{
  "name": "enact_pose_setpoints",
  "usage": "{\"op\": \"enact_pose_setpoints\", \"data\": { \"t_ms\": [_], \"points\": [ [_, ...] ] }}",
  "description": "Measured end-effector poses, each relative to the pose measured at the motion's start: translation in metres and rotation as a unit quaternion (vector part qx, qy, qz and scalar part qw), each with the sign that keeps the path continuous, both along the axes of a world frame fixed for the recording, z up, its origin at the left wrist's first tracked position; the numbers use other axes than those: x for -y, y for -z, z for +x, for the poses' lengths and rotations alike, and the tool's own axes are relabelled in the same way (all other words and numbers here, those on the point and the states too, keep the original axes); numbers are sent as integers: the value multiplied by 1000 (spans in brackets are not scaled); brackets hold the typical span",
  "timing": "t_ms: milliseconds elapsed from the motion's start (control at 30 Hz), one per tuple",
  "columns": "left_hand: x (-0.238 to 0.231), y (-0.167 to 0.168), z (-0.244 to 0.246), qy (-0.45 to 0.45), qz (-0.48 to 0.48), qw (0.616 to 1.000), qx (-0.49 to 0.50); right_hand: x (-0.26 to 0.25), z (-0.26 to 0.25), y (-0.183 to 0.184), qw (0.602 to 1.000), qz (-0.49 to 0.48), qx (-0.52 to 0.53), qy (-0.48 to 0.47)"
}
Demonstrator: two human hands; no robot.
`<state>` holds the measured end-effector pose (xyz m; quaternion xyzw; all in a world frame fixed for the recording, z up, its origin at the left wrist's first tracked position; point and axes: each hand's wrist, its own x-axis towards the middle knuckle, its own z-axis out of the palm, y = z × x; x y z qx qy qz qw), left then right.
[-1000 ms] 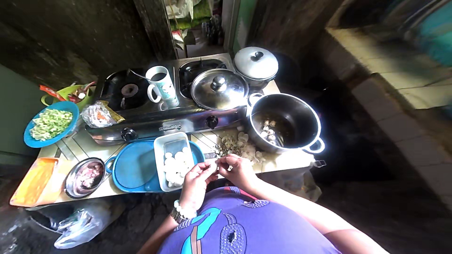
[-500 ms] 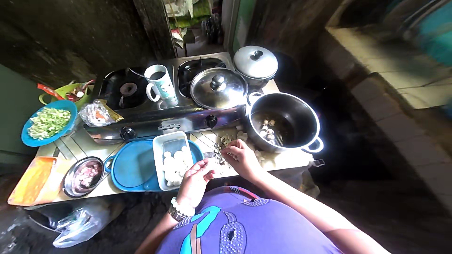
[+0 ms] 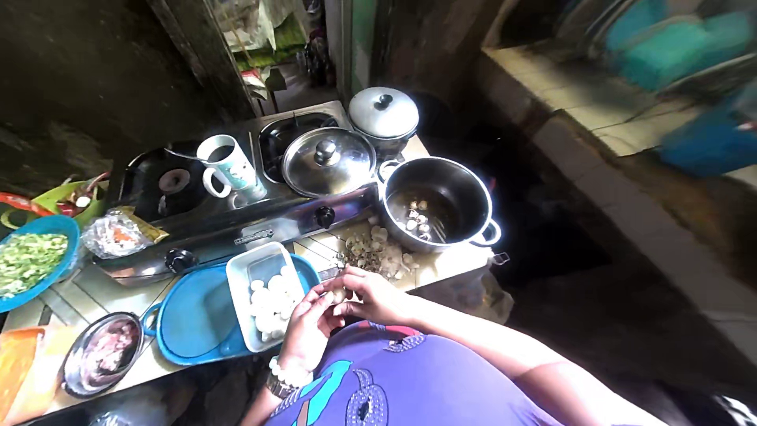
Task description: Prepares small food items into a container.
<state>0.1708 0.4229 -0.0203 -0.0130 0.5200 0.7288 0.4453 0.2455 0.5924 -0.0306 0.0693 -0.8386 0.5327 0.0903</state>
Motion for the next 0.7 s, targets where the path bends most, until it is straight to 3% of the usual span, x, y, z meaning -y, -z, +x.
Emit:
{"op": "enact_pose_setpoints", "data": {
  "t_ms": [167,300,367,433,500,533,567,600,633,700],
  "points": [
    [2,-1,-3,68,-55,991,-99,-31,1,-18,995,67,38,66],
    [15,-6,-12,20,-67,986,-149,-134,-7,-30,958,163,165,166],
    [25,-8,-16,-16,-66,983,-170,-193,-12,-8,906,239,271,222],
    [32,-10,-17,-55,-65,979,-183,-230,-7,17,806,311,441,242],
    [41,-10,-15,-89,-73,976,-185,-239,-1,34,730,336,565,185],
    [46,-10,-14,-103,-77,974,-186,-241,-2,43,728,358,575,104],
    [51,-10,-13,-117,-83,972,-189,-244,-7,49,750,365,551,19],
    [56,-10,-12,-131,-89,970,-186,-245,-8,50,781,345,520,-7],
    [62,-8,-11,-145,-93,968,-182,-244,-9,47,793,322,518,21],
    [70,-6,-10,-171,-95,964,-178,-245,-9,41,764,332,544,102]
  ]
}}
